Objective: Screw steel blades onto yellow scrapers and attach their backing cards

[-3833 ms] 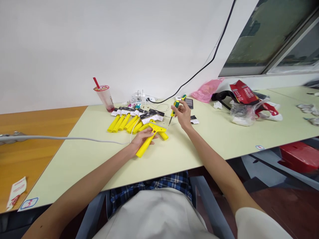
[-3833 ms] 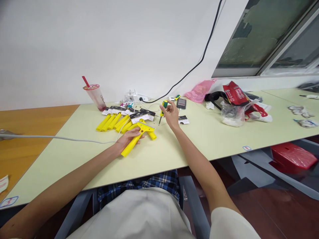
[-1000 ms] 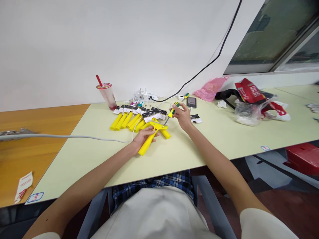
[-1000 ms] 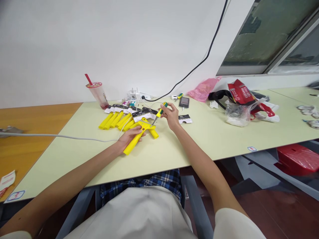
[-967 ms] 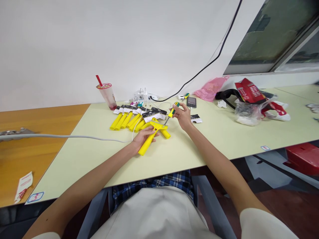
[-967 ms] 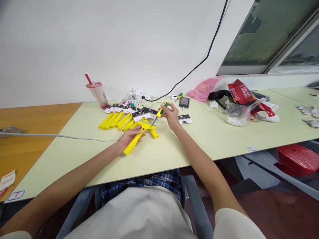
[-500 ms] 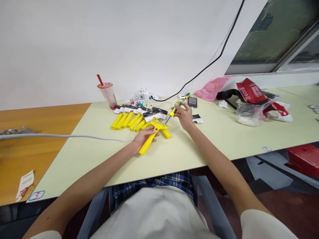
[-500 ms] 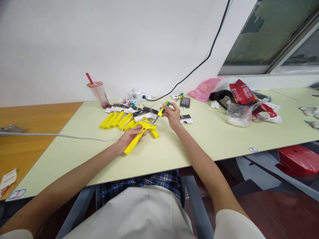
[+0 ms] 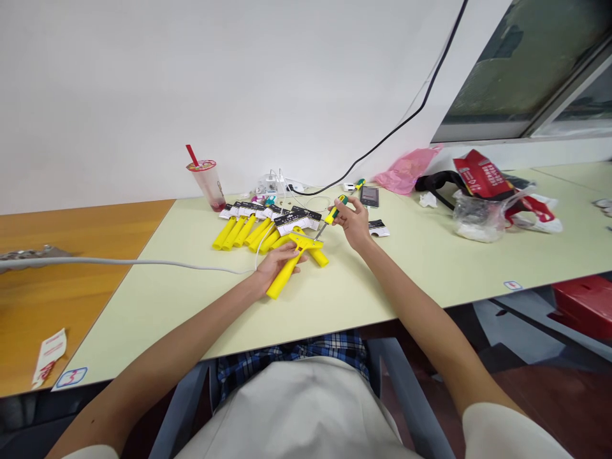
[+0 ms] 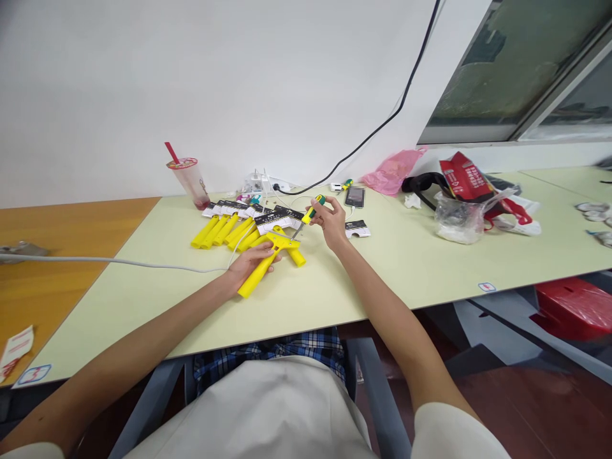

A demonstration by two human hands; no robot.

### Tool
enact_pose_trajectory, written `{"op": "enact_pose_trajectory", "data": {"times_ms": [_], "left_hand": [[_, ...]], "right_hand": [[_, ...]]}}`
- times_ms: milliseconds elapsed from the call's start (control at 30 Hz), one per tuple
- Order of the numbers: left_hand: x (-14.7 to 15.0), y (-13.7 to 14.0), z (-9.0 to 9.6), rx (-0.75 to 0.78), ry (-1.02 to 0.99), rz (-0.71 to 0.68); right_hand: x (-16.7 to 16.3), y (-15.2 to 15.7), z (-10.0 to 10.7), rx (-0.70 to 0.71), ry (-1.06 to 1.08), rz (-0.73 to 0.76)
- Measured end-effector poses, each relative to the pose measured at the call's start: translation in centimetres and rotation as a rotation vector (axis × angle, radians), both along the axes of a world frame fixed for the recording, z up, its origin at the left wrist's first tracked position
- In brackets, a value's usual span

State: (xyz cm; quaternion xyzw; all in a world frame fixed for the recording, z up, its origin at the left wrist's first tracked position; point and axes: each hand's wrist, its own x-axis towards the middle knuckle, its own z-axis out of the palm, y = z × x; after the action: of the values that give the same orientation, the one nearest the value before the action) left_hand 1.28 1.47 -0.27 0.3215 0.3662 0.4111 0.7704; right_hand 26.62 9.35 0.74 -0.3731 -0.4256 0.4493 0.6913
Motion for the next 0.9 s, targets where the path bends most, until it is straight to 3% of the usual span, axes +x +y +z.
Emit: {"op": "enact_pose_trajectory", "data": {"times_ms": [367,467,567,767,900], "left_hand": [[-0.1,0.1,-0.3,0.017,-0.014,-0.012],[-0.1,0.2,-0.5,0.021,-0.018,-0.001],[-0.2,0.2,-0.8,0.045,-0.02,0.003],[-0.2,0.2,-0.6,0.123,0.011,-0.007],[-0.4,0.2,0.0,0.168,0.024,-0.025]], "right_hand": [[0.9,1.3,-0.7,-0.093,0.128,-0.233],[1.0,1.3,-0.6,-0.126,0.164,-0.232],[0.8,0.9,-0.2,-0.175,0.229,-0.127],[-0.3,-0.3,1.0,-0.299,0.41,0.246],[-0.7,-0.9,1.1,-0.432,0.398,0.398]]}}
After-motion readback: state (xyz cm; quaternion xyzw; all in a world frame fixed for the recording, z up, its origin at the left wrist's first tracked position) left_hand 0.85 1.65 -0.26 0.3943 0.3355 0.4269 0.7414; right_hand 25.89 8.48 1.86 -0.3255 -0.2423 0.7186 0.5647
